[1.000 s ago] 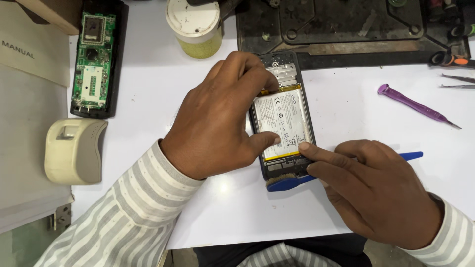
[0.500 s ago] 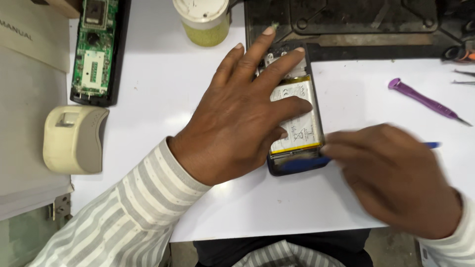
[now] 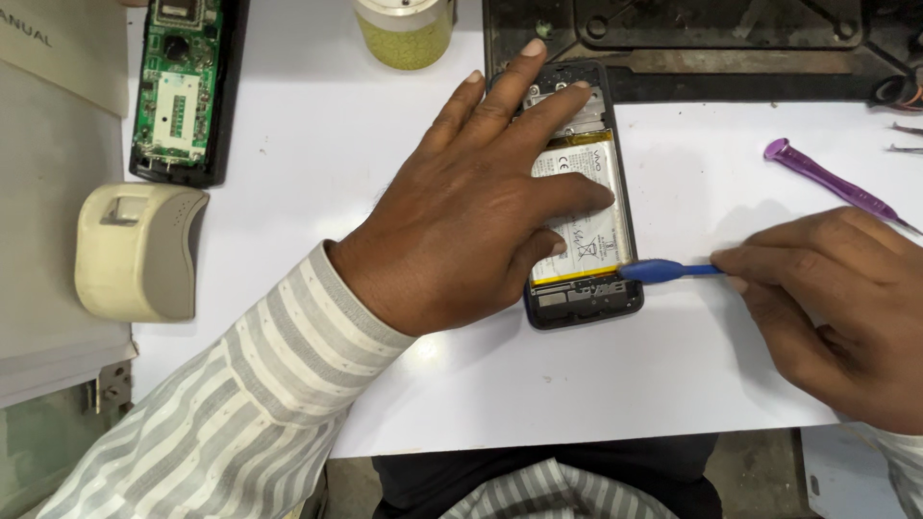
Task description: The person works on an opened smartphone on a white workbench, using a purple screwdriver to unscrew and pry at the internal components near the battery. They then use a blue pry tool and a brush to scrape and brush the phone's interior edges and the inside of the back cover.
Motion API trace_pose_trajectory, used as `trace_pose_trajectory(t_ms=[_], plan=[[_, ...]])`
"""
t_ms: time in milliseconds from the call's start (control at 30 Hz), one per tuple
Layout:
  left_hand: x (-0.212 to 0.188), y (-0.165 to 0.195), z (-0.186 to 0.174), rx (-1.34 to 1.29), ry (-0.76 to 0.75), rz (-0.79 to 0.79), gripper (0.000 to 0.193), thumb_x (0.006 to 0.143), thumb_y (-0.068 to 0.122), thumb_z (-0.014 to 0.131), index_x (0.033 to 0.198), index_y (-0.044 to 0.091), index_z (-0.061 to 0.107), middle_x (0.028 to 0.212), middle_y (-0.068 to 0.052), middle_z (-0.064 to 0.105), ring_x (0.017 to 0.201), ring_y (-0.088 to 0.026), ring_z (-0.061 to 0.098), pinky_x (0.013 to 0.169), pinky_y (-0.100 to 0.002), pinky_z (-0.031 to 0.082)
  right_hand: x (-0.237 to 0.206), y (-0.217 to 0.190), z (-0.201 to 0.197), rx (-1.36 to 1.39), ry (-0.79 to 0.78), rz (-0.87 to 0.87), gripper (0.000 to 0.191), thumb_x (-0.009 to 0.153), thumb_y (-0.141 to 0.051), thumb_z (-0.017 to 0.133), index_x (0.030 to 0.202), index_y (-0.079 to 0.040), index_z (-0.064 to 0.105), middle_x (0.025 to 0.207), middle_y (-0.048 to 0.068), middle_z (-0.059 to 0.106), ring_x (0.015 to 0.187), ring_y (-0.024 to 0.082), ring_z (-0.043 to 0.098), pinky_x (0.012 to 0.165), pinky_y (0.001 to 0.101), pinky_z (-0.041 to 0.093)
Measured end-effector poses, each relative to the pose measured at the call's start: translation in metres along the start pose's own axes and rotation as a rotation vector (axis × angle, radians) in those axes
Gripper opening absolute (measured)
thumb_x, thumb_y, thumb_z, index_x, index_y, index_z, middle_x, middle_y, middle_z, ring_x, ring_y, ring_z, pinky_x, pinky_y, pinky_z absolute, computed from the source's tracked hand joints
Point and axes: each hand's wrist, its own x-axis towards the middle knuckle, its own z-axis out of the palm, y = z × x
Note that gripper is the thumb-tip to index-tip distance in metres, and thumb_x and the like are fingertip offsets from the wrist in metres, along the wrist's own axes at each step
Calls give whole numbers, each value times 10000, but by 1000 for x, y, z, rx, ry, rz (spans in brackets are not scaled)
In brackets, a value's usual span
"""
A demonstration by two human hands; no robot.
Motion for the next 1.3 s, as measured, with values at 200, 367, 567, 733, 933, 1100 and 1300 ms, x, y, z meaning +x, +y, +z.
trace_pose_trajectory(t_ms=[200,367,567,733,933,1100,1300], plan=[[-2,-2,1,-12,-1,6,367,792,217,820,1156,236,776,1566,-210,389,1501,-468,185,1191,-662,175,14,-30,-2,27,54,24,298,764,-25,744,1059,-67,751,978,79,722,846,169,699,631,289,574],[-7,1,1,-16,13,28,357,814,211,821,1167,226,772,1571,-213,392,1490,-484,239,1190,-632,235,29,-52,-1,69,162,-173,372,676,-1,765,1039,-80,753,903,51,707,800,212,675,597,347,527],[-13,11,6,3,11,48,357,826,225,824,1179,232,769,1572,-213,391,1497,-485,240,1193,-629,245,23,-63,-1,93,229,-256,325,707,20,757,1019,-67,736,901,59,708,790,216,681,584,340,524],[-21,23,12,6,-5,58,366,838,231,824,1198,237,761,1575,-215,390,1494,-492,228,1191,-630,247,-8,-51,0,33,208,-187,309,731,18,758,1029,-65,762,901,81,718,795,227,697,605,343,540],[-33,38,20,48,-15,70,359,847,260,831,1199,239,762,1569,-211,395,1485,-497,220,1176,-646,239,-49,-34,-1,-33,98,-27,224,803,0,741,1020,-36,778,942,115,736,818,202,728,684,325,604],[-42,43,23,54,-9,69,385,830,251,840,1206,237,761,1569,-198,403,1483,-495,231,1183,-637,249,-60,-49,2,1,128,3,212,816,18,733,1019,-31,771,938,124,734,795,213,725,618,308,583],[-46,45,22,42,2,67,381,823,250,848,1195,245,766,1564,-196,413,1483,-492,246,1187,-626,253,-35,-82,4,0,260,-261,261,721,32,748,971,-46,756,864,80,718,768,240,697,563,348,524]])
